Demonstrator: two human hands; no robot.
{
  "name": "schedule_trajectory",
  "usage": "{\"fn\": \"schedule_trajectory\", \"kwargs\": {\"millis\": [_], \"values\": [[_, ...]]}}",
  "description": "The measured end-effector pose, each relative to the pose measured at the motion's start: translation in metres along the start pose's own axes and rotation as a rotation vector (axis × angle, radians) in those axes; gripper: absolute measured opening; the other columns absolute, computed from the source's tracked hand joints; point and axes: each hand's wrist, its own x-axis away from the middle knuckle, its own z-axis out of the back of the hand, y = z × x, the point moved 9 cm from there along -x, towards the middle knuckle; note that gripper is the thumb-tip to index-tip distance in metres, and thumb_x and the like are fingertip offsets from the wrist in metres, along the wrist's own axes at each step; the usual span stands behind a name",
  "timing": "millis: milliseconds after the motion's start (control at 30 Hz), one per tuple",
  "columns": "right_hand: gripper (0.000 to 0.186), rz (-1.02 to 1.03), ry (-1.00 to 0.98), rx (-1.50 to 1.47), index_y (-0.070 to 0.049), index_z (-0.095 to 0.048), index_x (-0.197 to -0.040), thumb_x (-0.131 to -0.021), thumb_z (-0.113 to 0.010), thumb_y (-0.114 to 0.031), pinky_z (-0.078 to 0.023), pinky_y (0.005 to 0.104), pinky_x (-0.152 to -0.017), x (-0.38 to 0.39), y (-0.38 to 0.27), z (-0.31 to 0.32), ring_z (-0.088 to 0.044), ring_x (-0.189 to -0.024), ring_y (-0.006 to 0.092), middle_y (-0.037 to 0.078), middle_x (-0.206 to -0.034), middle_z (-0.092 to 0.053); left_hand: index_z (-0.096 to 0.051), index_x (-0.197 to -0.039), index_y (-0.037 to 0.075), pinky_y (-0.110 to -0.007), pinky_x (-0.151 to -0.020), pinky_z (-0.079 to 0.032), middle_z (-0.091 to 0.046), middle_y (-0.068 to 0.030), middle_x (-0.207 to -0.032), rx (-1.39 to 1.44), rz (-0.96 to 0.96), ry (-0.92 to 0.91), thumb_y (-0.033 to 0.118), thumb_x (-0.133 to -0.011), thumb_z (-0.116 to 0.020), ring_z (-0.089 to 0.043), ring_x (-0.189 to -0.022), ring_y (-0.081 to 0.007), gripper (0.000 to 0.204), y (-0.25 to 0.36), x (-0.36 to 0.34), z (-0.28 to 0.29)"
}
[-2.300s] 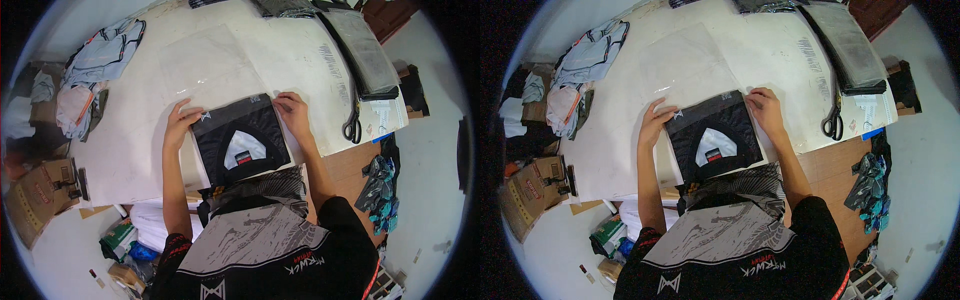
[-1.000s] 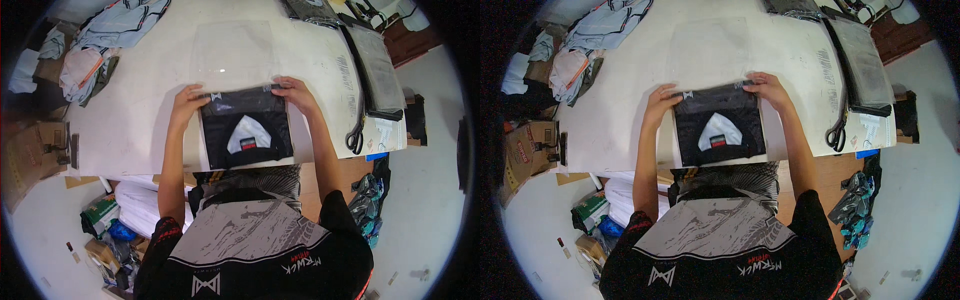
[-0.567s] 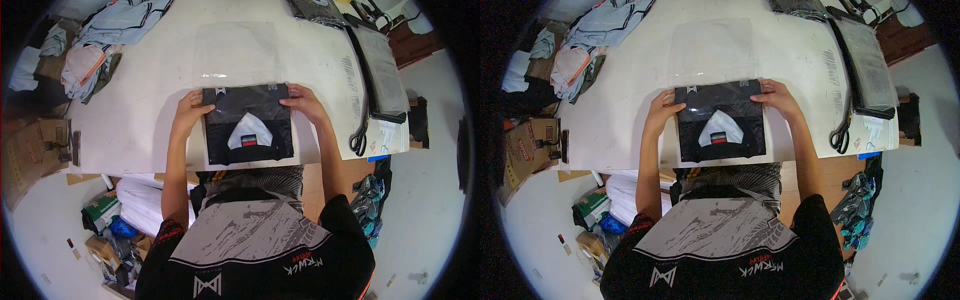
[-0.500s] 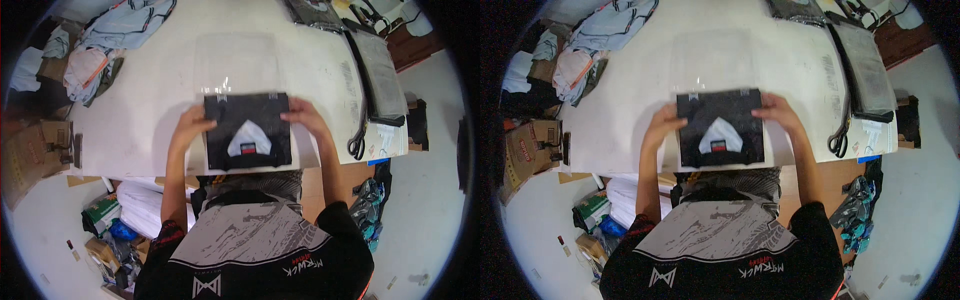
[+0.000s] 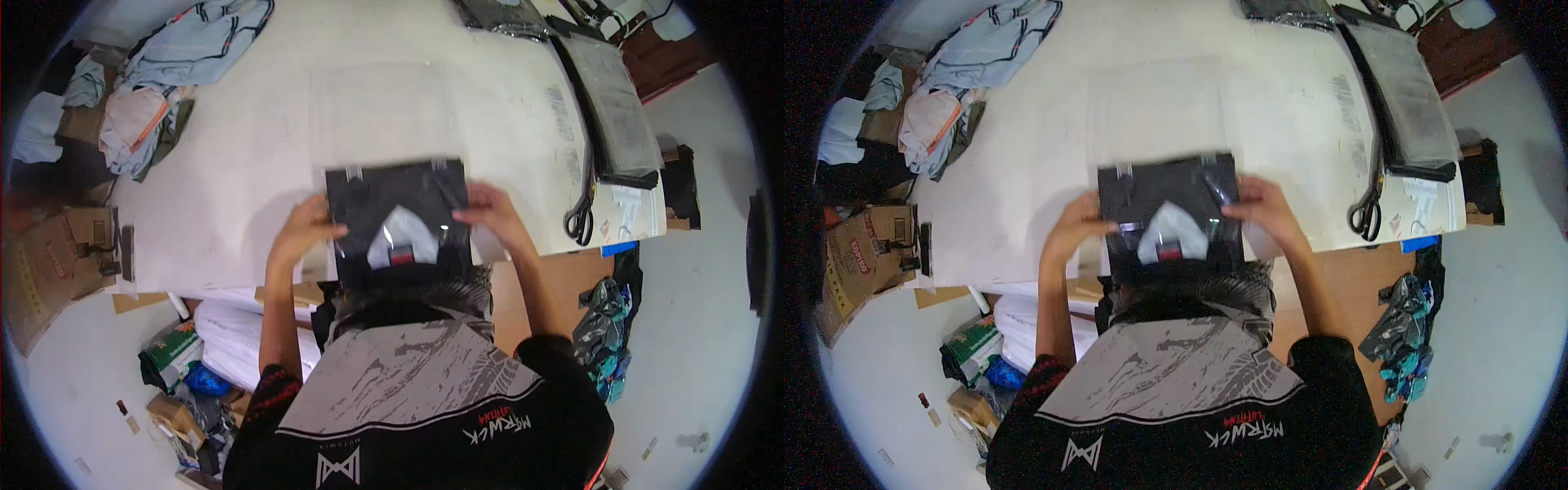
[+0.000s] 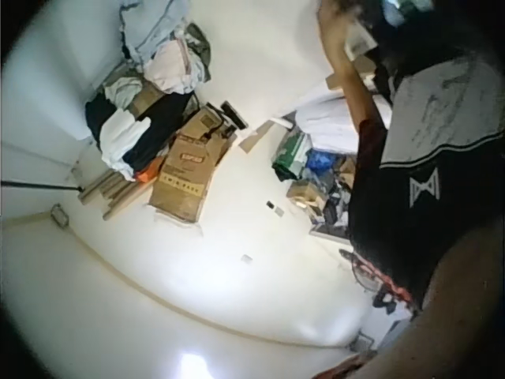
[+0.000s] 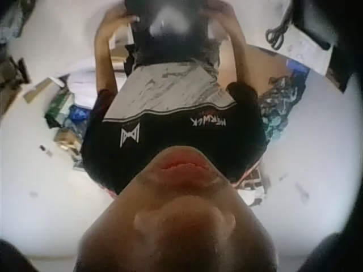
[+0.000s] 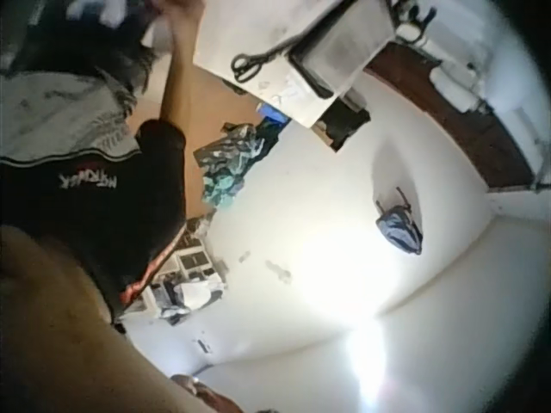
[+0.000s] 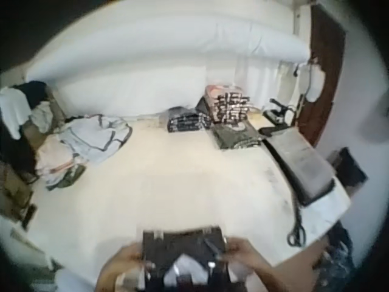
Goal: Fold a black and orange vest and place it into a plastic bag.
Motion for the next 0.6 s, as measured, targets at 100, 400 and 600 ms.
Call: {"fn": "schedule_trajectory", "kwargs": {"millis": [100, 400, 600], "values": [[0.045, -0.013, -0.018, 0.041, 0.002, -0.06, -0.118, -0.076, -0.076, 0.0, -0.052, 0.0291, -0.083, 0.031, 0.008, 0.001, -0.065, -0.091, 0.0161, 0.009, -0.098, -0.07, -0.049, -0.134, -0.002, -0.029, -0.085, -0.051, -0.066, -0.0087, -0.112, -0.002, 0.112, -0.053, -0.001, -0.074, -0.074, -0.063, -0.098, -0.0164, 0.064, 0.001, 0.021, -0.02], [0.049, 0.0, -0.009, 0.021, 0.005, -0.061, -0.119, -0.072, -0.077, 0.002, -0.051, 0.028, -0.082, 0.012, 0.004, -0.003, -0.065, -0.092, 0.0171, 0.011, -0.105, -0.069, -0.056, -0.127, -0.002, -0.03, -0.086, -0.051, -0.067, -0.0076, -0.113, 0.05, -0.01, 0.021, -0.002, -0.075, -0.074, -0.063, -0.1, -0.0152, 0.055, 0.0, 0.015, -0.009], [0.048, -0.007, -0.003, -0.046, 0.004, -0.061, -0.117, -0.073, -0.078, 0.0, -0.05, 0.0279, -0.083, -0.004, -0.013, -0.005, -0.064, -0.093, 0.0181, 0.009, -0.104, -0.069, -0.058, -0.125, -0.002, -0.028, -0.08, -0.051, -0.069, -0.0072, -0.106, 0.098, -0.008, 0.01, -0.003, -0.077, -0.072, -0.065, -0.09, -0.0148, 0.05, 0.005, -0.015, 0.009]]}}
